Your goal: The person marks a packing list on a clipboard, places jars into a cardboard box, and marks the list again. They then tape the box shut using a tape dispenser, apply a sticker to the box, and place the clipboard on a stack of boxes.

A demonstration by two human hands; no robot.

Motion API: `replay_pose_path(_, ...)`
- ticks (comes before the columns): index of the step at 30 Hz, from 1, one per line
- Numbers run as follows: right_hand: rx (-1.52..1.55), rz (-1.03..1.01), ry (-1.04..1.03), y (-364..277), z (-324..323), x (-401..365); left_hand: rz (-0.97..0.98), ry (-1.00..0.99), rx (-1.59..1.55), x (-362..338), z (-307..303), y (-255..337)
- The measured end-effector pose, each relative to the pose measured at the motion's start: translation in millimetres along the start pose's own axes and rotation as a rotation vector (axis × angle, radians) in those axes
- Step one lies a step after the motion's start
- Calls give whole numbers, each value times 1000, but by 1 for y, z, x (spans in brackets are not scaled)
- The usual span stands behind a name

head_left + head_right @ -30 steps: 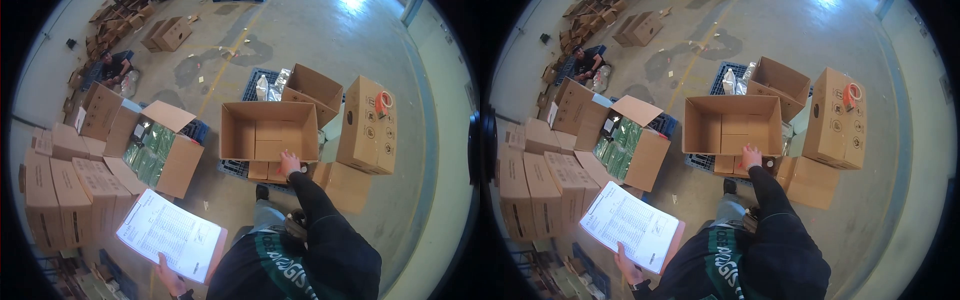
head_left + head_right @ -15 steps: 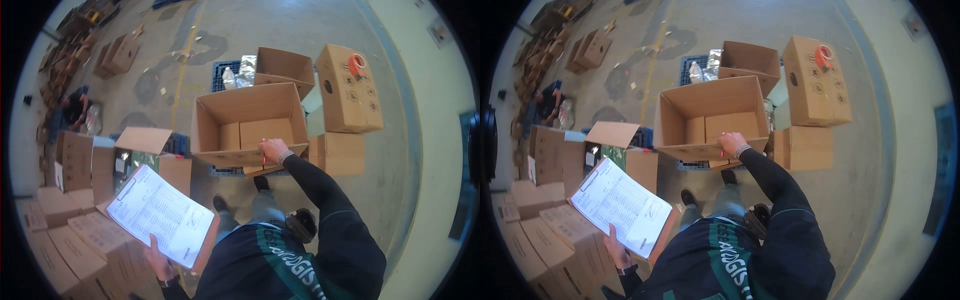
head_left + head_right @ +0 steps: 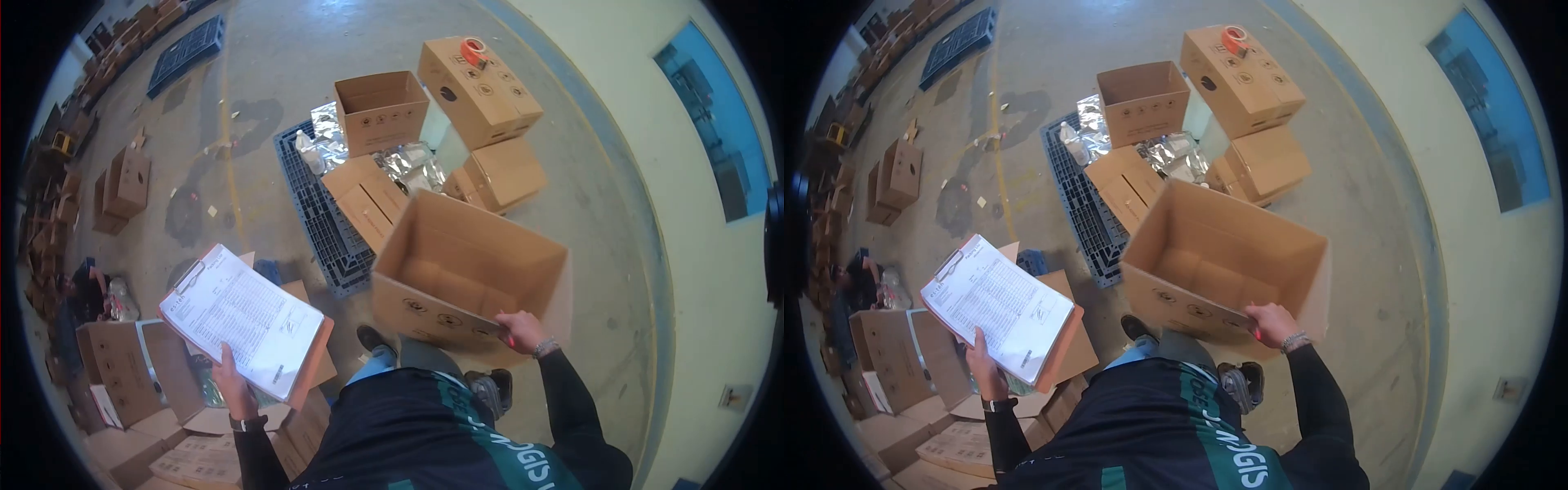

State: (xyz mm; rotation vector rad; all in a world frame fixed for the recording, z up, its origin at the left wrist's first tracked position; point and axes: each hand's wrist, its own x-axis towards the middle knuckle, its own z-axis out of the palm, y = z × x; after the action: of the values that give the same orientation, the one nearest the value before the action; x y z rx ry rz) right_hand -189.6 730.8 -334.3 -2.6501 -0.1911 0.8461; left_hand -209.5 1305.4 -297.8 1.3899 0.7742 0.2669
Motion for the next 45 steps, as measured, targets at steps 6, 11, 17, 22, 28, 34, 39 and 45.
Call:
replay_pose_path(6,300,203,219,6,58,-98,1,-242,-30,13,15,12)
replay_pose_path(11,278,297,484,51,130,-130,-21,-342,34,7,20,21)
replay_pose_path(17,337,532,690,94,186,-98,-11,-373,68,-3,28,23)
replay_pose_path(22,326,736,669,102,192,-49,4,-357,92,-12,34,27)
replay_pose_path(28,420,753,726,47,146,-4,34,-406,113,-30,39,50)
replay_pose_path(34,1043,203,835,-64,39,19,-30,-467,-99,-50,58,83)
replay_pose_path(39,812,-244,878,-172,-43,-2,-40,-532,-192,-63,59,103)
replay_pose_path(45,995,-651,873,-255,-70,-12,-54,-592,-246,-72,56,120)
